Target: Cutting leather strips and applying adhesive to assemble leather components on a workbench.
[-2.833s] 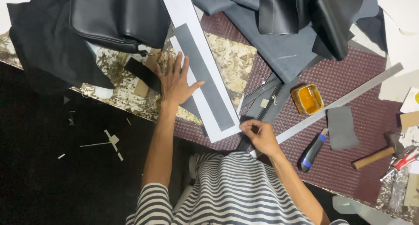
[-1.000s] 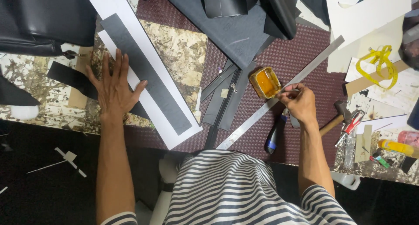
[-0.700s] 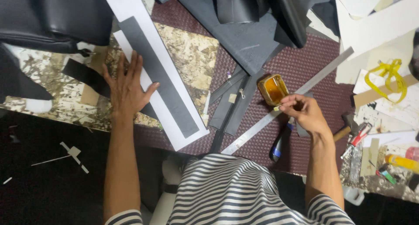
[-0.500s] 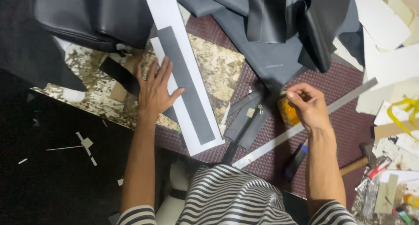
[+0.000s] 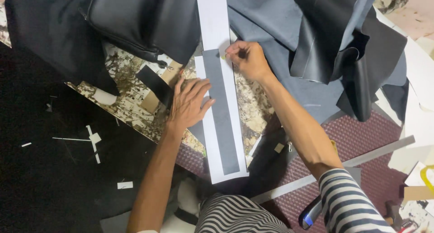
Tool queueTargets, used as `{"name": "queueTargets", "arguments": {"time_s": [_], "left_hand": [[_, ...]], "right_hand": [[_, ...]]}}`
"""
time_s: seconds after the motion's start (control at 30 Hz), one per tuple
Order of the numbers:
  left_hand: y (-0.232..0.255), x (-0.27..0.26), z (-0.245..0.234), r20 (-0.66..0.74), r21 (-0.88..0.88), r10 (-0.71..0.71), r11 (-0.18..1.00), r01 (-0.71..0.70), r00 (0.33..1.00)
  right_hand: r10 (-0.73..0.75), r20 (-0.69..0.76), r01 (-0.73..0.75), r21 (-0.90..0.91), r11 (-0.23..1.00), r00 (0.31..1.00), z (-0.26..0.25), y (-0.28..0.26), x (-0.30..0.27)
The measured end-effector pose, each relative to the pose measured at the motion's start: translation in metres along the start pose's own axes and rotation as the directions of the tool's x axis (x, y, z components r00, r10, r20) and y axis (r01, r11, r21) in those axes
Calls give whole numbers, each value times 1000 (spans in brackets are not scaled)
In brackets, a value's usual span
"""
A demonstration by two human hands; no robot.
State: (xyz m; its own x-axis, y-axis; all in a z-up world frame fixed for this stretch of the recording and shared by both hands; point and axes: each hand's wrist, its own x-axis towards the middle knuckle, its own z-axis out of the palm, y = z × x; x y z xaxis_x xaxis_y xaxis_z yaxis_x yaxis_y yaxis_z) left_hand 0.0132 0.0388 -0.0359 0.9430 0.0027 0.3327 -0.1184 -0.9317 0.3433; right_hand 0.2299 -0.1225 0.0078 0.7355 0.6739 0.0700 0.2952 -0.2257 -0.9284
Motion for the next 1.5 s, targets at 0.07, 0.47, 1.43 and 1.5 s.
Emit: {"name": "queueTargets", "arguments": {"time_s": [0.07, 0.47, 1.43, 1.5], "left_hand": [[-12, 11, 13, -13, 27, -19, 999, 20, 1000], [1, 32, -5, 74, 46, -66, 997, 63, 995], [-1, 31, 4, 7, 25, -72, 997, 72, 997], [-2, 31, 5, 2, 24, -76, 997, 76, 997]], "right_hand": [[-17, 35, 24, -208, 978, 999, 3, 5, 11], [-152, 250, 228, -312, 922, 956, -6, -8, 31], [-193, 313, 328, -471, 819, 930, 1, 13, 43], [-196, 314, 337, -496, 800, 929, 3, 18, 45]]}}
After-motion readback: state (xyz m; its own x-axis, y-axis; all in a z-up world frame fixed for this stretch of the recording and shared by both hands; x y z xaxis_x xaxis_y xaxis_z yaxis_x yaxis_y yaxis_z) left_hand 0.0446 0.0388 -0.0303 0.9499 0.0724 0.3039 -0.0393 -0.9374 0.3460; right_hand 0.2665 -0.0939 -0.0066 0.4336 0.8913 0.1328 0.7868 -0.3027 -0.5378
